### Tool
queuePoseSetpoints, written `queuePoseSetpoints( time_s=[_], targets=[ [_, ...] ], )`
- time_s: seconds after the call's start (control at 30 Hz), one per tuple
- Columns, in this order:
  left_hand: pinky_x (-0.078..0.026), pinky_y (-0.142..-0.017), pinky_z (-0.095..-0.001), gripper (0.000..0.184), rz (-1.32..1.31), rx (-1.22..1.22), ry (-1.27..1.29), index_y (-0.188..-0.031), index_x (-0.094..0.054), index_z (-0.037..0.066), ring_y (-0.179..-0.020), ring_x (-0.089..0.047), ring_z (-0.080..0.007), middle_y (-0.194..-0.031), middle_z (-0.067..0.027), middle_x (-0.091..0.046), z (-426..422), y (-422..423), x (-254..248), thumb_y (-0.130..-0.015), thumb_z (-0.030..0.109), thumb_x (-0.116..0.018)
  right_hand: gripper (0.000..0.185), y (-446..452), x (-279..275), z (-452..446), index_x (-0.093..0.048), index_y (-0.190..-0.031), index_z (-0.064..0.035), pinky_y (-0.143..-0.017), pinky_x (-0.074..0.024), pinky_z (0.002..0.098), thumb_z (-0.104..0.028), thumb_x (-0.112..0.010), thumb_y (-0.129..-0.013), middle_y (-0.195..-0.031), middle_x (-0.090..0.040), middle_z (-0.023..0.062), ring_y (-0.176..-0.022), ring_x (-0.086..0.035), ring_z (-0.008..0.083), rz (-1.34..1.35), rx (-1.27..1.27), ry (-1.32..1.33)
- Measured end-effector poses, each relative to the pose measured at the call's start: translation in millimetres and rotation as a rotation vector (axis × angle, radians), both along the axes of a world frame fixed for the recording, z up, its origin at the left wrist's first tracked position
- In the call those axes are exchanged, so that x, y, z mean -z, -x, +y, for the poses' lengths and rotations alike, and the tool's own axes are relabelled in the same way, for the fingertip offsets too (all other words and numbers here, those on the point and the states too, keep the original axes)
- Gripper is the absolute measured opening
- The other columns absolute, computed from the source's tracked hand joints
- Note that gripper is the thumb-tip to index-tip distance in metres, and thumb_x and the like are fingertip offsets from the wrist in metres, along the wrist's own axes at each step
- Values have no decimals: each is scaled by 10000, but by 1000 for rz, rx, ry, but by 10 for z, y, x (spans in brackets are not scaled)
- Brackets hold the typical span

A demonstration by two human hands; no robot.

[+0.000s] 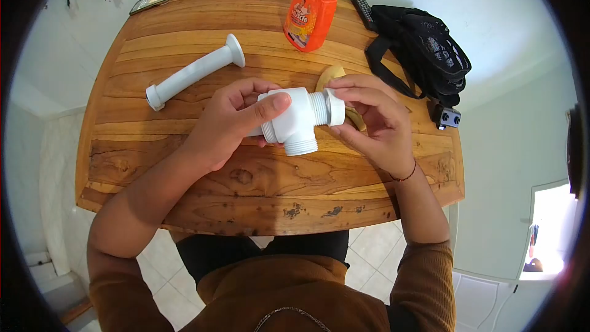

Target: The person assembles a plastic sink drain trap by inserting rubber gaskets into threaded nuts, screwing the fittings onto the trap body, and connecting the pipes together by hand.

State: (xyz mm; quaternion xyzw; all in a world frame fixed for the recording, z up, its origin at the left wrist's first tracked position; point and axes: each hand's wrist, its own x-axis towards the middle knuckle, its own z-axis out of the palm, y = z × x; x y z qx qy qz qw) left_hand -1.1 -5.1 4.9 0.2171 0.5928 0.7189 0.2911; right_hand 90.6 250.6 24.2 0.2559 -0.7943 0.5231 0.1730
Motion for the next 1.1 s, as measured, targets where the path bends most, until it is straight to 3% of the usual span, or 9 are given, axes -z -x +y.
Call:
queuePoseSetpoints(
  time_s=[0.07, 0.33, 0.5, 0.6, 0.77, 0.83, 0.9, 0.97, 1.1],
  targets=[
    [-516, -589, -220, 456, -159, 97, -36, -1162, -666, 25, -787, -659, -73, -956, -41, -710, -14, 11, -3, -973, 438, -701, 457, -24, -34, -14, -659, -1215, 12, -1076, -517, 397, 123, -776, -788, -1318, -590, 171, -1249, -598, 273, -11, 22, -54],
    [-522, -540, -226, 476, -300, 160, 12, -1131, -670, 25, -652, -693, -132, -889, -80, -730, -19, -24, -115, -979, 477, -672, 405, -4, 1, -10, -693, -1140, 3, -1072, -521, 407, 151, -764, -771, -1288, -617, 170, -1226, -631, 301, 39, -5, -100],
    [-547, -536, -234, 465, -377, 206, -14, -1123, -667, 15, -656, -701, -148, -905, -88, -727, -24, -10, -66, -978, 457, -680, 473, -29, -53, -46, -677, -1202, 37, -1019, -546, 376, 52, -839, -758, -1244, -645, 168, -1163, -655, 260, 20, 27, -159],
    [-561, -609, -237, 410, -148, 124, -43, -1127, -656, -1, -747, -696, -121, -960, -84, -718, -13, -10, -9, -960, 365, -735, 535, -82, 1, -55, -656, -1250, 57, -955, -560, 332, -11, -863, -762, -1225, -644, 163, -1101, -665, 220, -172, 17, 28],
    [-539, -750, -234, 350, 444, -5, -20, -1147, -641, -11, -939, -637, -69, -1022, -74, -703, 0, -15, 20, -922, 213, -789, 538, -124, -23, -90, -654, -1251, 62, -896, -558, 303, -46, -871, -771, -1214, -637, 143, -1043, -665, 183, -247, 91, -15],
    [-547, -733, -239, 364, 453, -9, -17, -1145, -643, -16, -906, -651, -79, -1011, -80, -706, 4, -34, -13, -929, 242, -783, 541, -117, -13, -92, -654, -1250, 62, -890, -555, 300, -58, -874, -771, -1200, -642, 135, -1032, -663, 177, -245, 103, 0],
    [-556, -715, -243, 382, 464, -7, -16, -1143, -645, -21, -872, -665, -88, -1000, -86, -709, 1, -44, -55, -936, 272, -776, 539, -79, -2, -67, -666, -1237, 41, -881, -548, 292, -92, -879, -761, -1183, -655, 130, -1030, -671, 179, -43, 68, -60],
    [-573, -641, -244, 452, -96, 86, -20, -1139, -645, -32, -761, -690, -115, -975, -102, -717, -11, -50, -91, -957, 371, -739, 527, -39, -38, -67, -676, -1225, 26, -880, -546, 296, -106, -879, -757, -1153, -667, 130, -1022, -674, 193, 62, 82, -167],
    [-575, -558, -244, 519, -456, 195, 2, -1139, -642, -41, -658, -690, -137, -939, -105, -717, -40, -47, -155, -977, 451, -687, 501, -33, -64, -109, -702, -1176, -9, -889, -544, 328, -140, -886, -729, -1052, -689, 125, -984, -677, 235, 141, 110, -260]
  ],
)
